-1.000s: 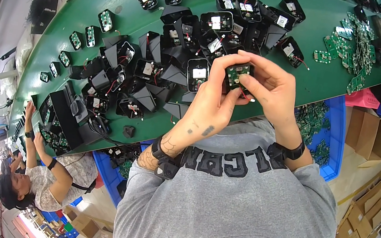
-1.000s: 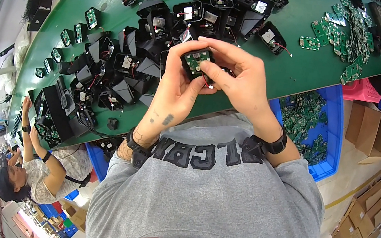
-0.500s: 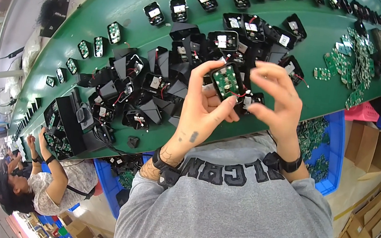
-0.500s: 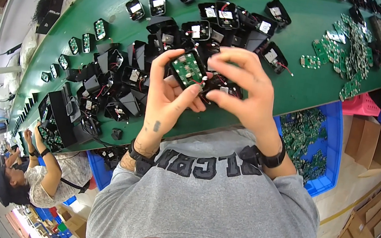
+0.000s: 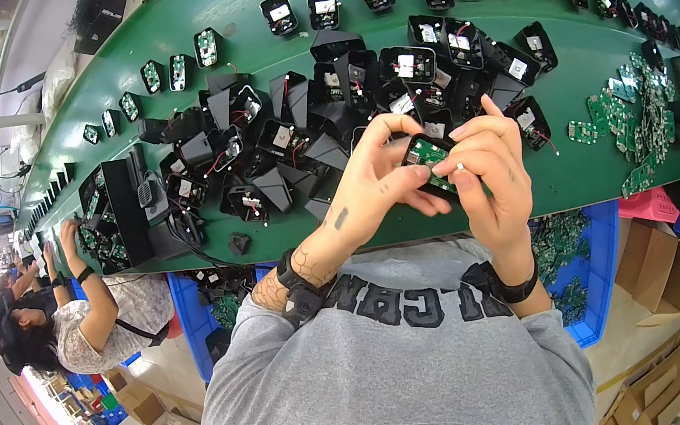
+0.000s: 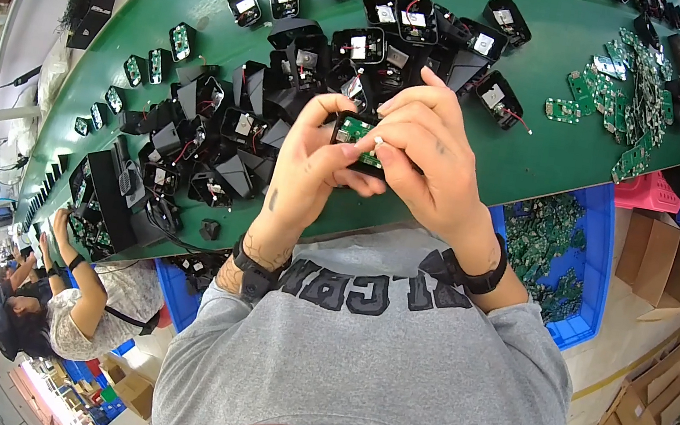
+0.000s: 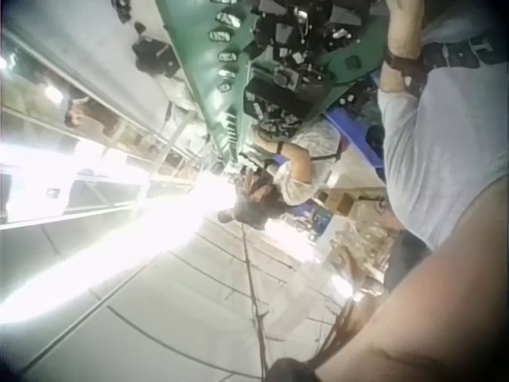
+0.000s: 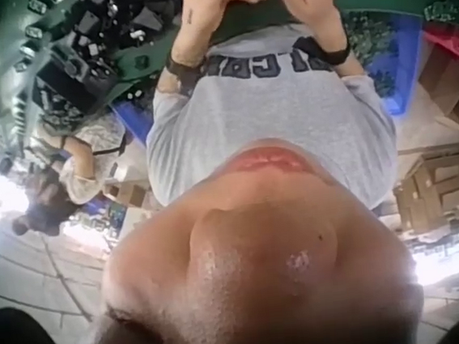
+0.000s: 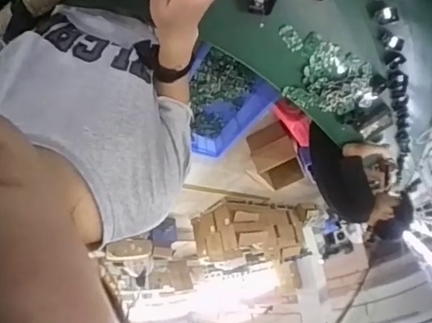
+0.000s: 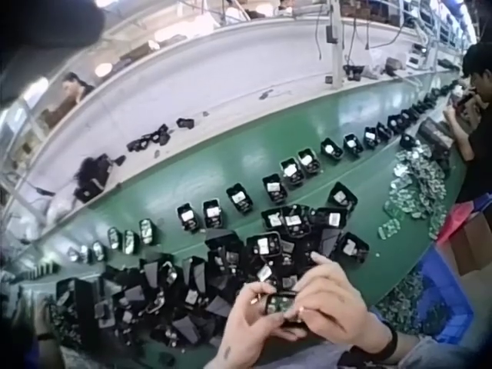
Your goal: The person picks up a black plastic housing and a circuit board, fits the board into the housing, and inserts a wire into the assembly before placing it on the green work surface.
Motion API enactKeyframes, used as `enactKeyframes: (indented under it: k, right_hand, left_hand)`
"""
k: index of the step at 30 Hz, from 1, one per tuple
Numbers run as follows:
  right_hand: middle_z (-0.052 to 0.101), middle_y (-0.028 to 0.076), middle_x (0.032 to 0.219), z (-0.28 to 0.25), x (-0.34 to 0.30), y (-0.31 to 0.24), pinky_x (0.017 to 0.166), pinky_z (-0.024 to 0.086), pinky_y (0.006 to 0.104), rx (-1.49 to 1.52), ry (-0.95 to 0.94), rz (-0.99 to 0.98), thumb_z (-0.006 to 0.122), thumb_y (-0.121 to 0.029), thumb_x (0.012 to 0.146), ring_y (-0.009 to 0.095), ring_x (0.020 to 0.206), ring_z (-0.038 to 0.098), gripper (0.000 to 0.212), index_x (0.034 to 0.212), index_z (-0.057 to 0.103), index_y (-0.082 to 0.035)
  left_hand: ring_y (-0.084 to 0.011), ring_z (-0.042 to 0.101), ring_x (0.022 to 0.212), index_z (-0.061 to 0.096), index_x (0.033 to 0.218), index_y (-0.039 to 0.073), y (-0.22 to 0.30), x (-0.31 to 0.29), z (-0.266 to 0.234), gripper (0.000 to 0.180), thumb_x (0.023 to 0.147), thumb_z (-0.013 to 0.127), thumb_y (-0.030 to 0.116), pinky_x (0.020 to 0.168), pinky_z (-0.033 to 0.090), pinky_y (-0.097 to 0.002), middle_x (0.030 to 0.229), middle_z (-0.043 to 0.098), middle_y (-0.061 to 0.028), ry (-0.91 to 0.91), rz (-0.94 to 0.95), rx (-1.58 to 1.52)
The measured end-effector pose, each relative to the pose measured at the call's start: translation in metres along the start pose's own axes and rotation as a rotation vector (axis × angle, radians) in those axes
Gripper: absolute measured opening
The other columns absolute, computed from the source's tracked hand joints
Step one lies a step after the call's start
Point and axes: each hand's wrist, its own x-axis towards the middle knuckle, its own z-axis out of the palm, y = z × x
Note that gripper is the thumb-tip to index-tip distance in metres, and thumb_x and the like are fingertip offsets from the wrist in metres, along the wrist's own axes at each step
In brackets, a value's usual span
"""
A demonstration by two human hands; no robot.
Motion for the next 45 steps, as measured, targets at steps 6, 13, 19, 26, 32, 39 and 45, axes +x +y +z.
enactKeyframes:
  k: [6,13,19,26,32,39,45]
  right_hand:
    - [0.060,0.010,0.113,-0.008,0.004,-0.011,0.105,0.030,0.0511,-0.216,-0.012,0.061,0.059,-0.012,0.075,0.034,0.121,0.045,0.008,0.071,0.061,-0.006]
    - [0.059,0.010,0.125,-0.003,0.006,-0.008,0.106,0.027,0.0476,-0.216,-0.045,0.119,0.059,-0.011,0.065,0.036,0.131,0.037,0.007,0.062,0.060,-0.005]
    - [0.060,0.011,0.123,-0.003,0.007,-0.007,0.107,0.027,0.0479,-0.166,-0.088,0.115,0.058,-0.013,0.065,0.037,0.132,0.037,0.010,0.062,0.059,-0.003]
    - [0.059,0.010,0.120,-0.020,0.015,-0.002,0.106,0.032,0.0487,-0.100,-0.339,0.072,0.062,-0.007,0.070,0.037,0.130,0.039,0.011,0.076,0.063,0.002]
    - [0.060,0.009,0.119,-0.022,0.017,-0.024,0.103,0.036,0.0460,-0.232,-0.213,0.207,0.067,-0.003,0.067,0.035,0.127,0.043,0.009,0.075,0.065,0.000]
    - [0.060,0.008,0.119,-0.016,0.004,-0.012,0.100,0.040,0.0420,-0.041,-0.128,0.318,0.070,0.000,0.067,0.030,0.123,0.049,0.010,0.077,0.069,-0.002]
    - [0.060,0.010,0.118,-0.012,-0.003,-0.008,0.100,0.039,0.0401,0.363,-0.039,0.549,0.070,0.002,0.072,0.027,0.125,0.048,0.009,0.080,0.071,-0.002]
  left_hand:
    - [-0.0191,0.068,0.094,0.050,0.119,-0.002,0.002,-0.002,0.011,0.037,0.083,0.058,-0.006,0.076,0.058,-0.0265,0.115,0.060,-0.0140,0.180,0.357,0.399]
    - [-0.0141,0.069,0.087,0.054,0.116,-0.002,-0.007,-0.003,0.016,0.043,0.075,0.066,-0.006,0.072,0.058,-0.0243,0.115,0.065,-0.0117,0.245,0.608,0.732]
    - [-0.0134,0.069,0.084,0.055,0.115,-0.001,-0.011,-0.003,0.014,0.045,0.073,0.068,-0.005,0.070,0.059,-0.0254,0.113,0.065,-0.0114,0.261,0.666,0.860]
    - [-0.0143,0.070,0.081,0.054,0.116,-0.001,-0.007,-0.006,0.013,0.044,0.074,0.068,-0.004,0.070,0.058,-0.0242,0.101,0.068,-0.0113,0.231,0.564,0.853]
    - [-0.0156,0.071,0.085,0.051,0.120,0.000,-0.006,-0.005,0.015,0.043,0.079,0.064,-0.004,0.070,0.057,-0.0240,0.096,0.069,-0.0096,0.221,0.465,0.707]
    - [-0.0144,0.070,0.084,0.052,0.120,0.000,-0.009,-0.006,0.017,0.043,0.079,0.064,-0.005,0.072,0.057,-0.0241,0.094,0.070,-0.0093,0.253,0.472,0.633]
    - [-0.0133,0.069,0.084,0.054,0.119,-0.001,-0.012,-0.008,0.018,0.044,0.077,0.068,-0.004,0.071,0.058,-0.0243,0.108,0.066,-0.0124,0.288,0.528,0.745]
